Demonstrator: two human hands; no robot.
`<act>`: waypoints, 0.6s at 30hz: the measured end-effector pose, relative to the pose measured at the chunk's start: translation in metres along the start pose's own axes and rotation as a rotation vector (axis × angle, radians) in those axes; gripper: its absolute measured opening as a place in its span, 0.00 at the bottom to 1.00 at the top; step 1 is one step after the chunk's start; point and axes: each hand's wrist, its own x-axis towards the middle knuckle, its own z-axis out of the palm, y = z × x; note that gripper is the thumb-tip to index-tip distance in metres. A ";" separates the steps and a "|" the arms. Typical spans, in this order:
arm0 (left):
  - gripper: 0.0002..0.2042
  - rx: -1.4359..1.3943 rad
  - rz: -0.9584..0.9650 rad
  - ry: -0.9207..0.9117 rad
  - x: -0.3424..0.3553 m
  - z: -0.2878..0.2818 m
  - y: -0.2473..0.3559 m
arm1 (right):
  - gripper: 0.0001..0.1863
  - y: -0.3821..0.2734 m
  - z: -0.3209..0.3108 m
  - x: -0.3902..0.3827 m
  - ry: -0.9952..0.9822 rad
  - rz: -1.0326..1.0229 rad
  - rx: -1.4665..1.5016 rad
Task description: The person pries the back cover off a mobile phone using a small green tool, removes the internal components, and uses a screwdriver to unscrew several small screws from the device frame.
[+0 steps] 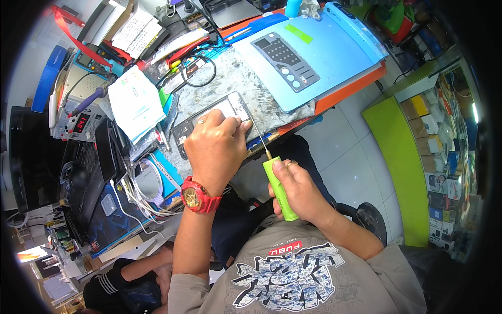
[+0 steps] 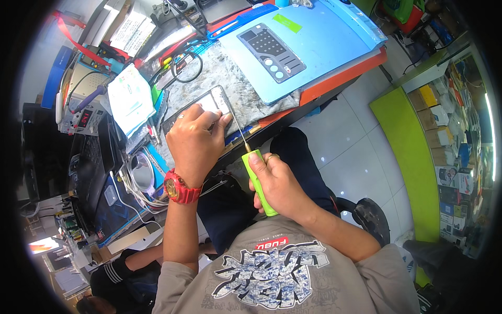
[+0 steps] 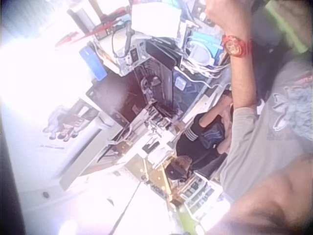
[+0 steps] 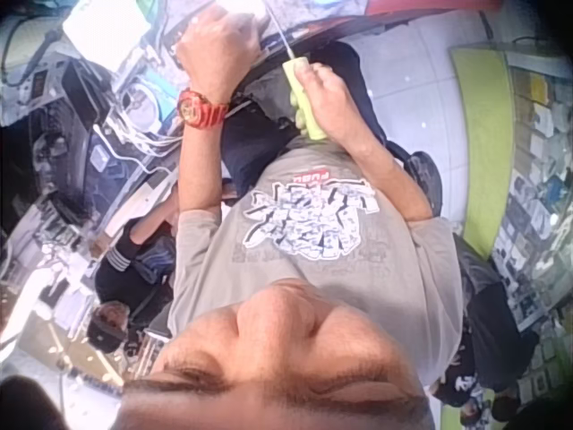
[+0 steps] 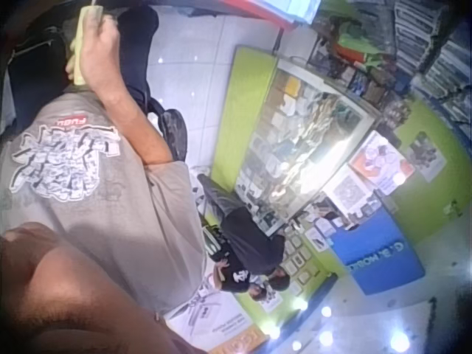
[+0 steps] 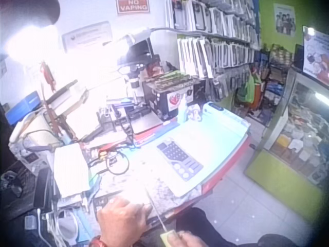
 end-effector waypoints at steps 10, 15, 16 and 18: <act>0.09 -0.004 -0.007 0.005 0.000 0.000 0.001 | 0.25 -0.002 -0.001 0.003 -0.011 -0.001 -0.010; 0.09 -0.004 0.001 0.012 0.001 0.000 0.001 | 0.24 -0.005 -0.004 0.008 0.005 0.027 -0.031; 0.09 -0.001 -0.001 0.010 0.001 0.001 0.001 | 0.24 -0.005 -0.004 0.008 0.010 0.015 -0.031; 0.08 -0.008 -0.001 0.012 0.000 0.001 0.001 | 0.24 -0.008 -0.002 0.003 0.022 -0.011 -0.031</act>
